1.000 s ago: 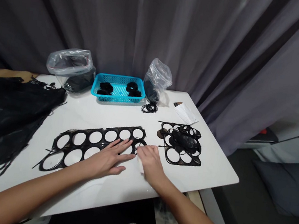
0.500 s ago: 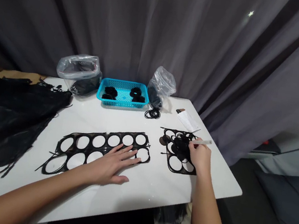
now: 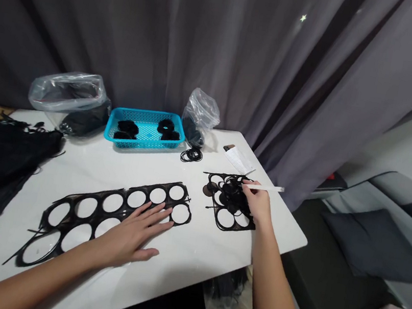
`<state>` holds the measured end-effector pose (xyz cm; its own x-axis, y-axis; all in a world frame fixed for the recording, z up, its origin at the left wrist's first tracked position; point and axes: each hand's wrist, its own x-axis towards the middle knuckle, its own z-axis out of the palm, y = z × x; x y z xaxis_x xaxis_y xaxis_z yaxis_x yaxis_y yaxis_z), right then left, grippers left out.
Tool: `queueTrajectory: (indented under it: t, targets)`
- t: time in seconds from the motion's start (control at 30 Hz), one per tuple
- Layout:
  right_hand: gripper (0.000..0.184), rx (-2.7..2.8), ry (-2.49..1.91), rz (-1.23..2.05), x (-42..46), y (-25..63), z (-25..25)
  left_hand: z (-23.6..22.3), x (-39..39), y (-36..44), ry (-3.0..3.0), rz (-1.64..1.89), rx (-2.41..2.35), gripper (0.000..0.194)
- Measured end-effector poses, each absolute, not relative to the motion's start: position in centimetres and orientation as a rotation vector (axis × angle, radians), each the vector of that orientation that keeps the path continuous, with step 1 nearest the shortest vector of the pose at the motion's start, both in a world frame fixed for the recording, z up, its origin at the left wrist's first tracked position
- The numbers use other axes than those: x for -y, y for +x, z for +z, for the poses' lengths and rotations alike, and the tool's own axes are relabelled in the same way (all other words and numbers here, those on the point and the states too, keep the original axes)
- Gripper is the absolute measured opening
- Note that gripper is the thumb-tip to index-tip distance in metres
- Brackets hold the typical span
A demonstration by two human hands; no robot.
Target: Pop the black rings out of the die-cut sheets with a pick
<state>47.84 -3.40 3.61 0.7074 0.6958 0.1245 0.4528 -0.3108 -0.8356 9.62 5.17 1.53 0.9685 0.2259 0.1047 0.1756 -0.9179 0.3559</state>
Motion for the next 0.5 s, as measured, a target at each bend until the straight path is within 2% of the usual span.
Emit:
queueTrajectory:
  t: [0.07,0.27,0.4,0.5]
  targets:
    - [0.037,0.962,-1.996,0.332,2.9,47.8,2.9,1.5,-5.2,9.6,2.765,0.190,-0.291,0.066]
    - [0.017,1.248,-2.130,0.098,1.5,47.1,1.3,1.6,-5.1,9.6,2.758,0.173,-0.301,0.066]
    - [0.018,1.203,-2.101,0.002,2.0,46.9,1.0,1.4,-5.1,9.5,2.755,0.173,-0.303,0.067]
    - [0.021,1.021,-1.982,0.060,2.8,47.3,1.5,1.2,-5.1,9.5,2.750,0.187,-0.300,0.068]
